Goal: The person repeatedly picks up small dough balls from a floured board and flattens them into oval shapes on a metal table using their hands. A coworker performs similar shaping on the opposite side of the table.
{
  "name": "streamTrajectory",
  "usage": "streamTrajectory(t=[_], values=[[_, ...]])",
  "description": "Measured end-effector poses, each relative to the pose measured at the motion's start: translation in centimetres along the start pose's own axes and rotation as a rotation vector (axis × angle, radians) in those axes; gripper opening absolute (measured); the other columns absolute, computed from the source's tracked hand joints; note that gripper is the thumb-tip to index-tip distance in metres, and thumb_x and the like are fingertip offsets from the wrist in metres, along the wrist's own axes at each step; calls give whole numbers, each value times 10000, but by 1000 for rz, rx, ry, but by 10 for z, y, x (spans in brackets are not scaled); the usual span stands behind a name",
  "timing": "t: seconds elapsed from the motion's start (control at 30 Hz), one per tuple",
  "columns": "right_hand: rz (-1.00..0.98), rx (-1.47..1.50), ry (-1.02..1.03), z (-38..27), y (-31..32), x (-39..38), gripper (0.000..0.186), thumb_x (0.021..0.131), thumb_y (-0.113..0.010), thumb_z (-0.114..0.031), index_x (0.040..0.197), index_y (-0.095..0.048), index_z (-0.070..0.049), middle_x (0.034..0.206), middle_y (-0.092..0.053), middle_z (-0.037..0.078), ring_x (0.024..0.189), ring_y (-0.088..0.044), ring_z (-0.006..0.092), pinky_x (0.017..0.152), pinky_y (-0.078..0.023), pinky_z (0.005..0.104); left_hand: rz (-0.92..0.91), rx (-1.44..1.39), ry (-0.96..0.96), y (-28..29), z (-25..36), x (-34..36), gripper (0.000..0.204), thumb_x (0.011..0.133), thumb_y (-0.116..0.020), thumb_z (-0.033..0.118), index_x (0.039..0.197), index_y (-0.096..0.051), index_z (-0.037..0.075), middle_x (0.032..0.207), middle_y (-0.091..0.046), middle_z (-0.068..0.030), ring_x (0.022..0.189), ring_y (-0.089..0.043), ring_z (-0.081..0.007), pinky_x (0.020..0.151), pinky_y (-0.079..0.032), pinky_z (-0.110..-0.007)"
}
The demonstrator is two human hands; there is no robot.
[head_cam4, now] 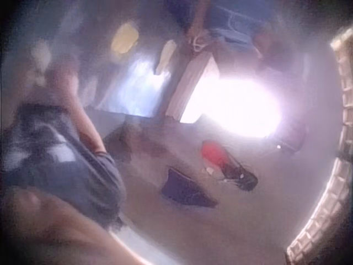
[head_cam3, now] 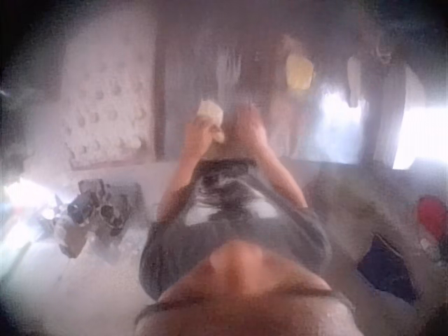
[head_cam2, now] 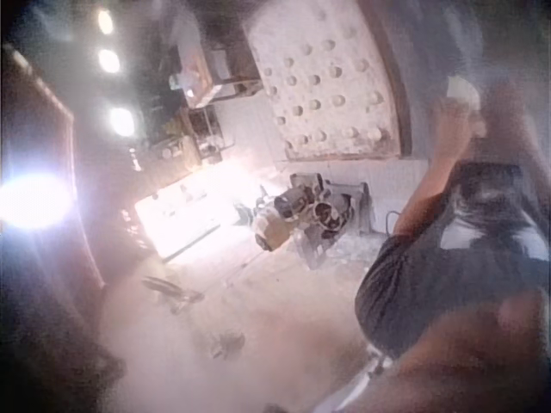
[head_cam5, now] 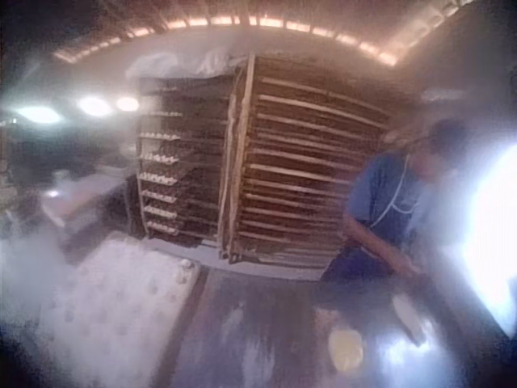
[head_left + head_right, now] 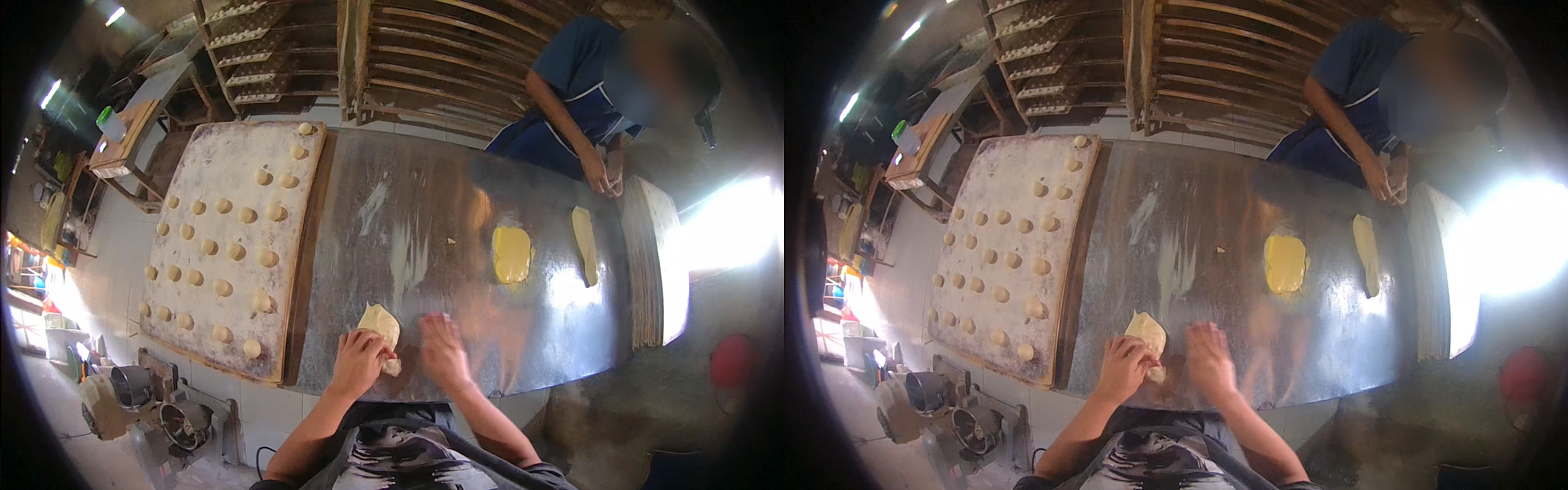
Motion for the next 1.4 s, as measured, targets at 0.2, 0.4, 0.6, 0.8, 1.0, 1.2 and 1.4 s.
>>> streamTrajectory(t=[0.2,0.4,0.6,0.8,1.0,1.2,1.4], values=[[69,110,-179,12,23,56,635,988,-578,-344,1540,-395,-88,1535,-411,288,1448,-340,486,1209,-233,583,32,-128,-28,3,-7,10,207,810,-811,282,851,-733,95,952,-699,-13,1030,-621,-244,898,-467,-416],[226,-107,-177,51,37,22,521,978,-556,-211,1466,-486,-39,1526,-404,306,1446,-358,473,1210,-257,570,-53,-254,35,12,-16,4,189,918,-728,274,972,-764,96,1017,-705,-9,1077,-605,-246,965,-453,-405],[-125,272,122,-4,-15,26,606,993,-546,-278,1531,-405,-38,1564,-322,352,1482,-279,491,1233,-199,549,-70,-202,58,14,-14,6,177,938,-712,228,984,-773,69,1040,-730,-37,1072,-630,-245,994,-461,-404],[194,-27,-96,29,18,63,533,993,-538,-250,1489,-486,-64,1555,-389,298,1459,-340,470,1214,-257,549,-38,-340,68,8,-13,-1,139,933,-719,167,1029,-760,76,1089,-734,-62,1049,-685,-276,877,-546,-401],[79,18,-40,30,16,47,503,1016,-534,-260,1471,-494,-51,1571,-401,235,1482,-317,439,1230,-235,543,-22,-335,28,49,1,-6,122,920,-722,160,1026,-741,102,1260,-656,-79,957,-703,-271,753,-579,-376],[324,120,-29,19,34,50,448,993,-588,-233,1430,-544,-141,1390,-577,203,1301,-525,400,1117,-375,540,-158,-102,-69,77,19,-2,119,944,-692,205,1041,-731,150,956,-740,-55,852,-725,-257,692,-574,-386],[151,221,-561,31,73,15,371,935,-672,-246,1273,-605,-107,969,-698,167,903,-682,374,798,-533,478,-590,47,115,62,24,-9,389,1005,-584,358,1348,-549,178,733,-707,-134,642,-712,-327,543,-553,-461]])
Point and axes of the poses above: each hand's wrist, its own x-axis towards the middle knuckle, its own y-axis out of the back of the hand, z = x × y, the point moved 7 cm from there along x, towards the middle knuckle
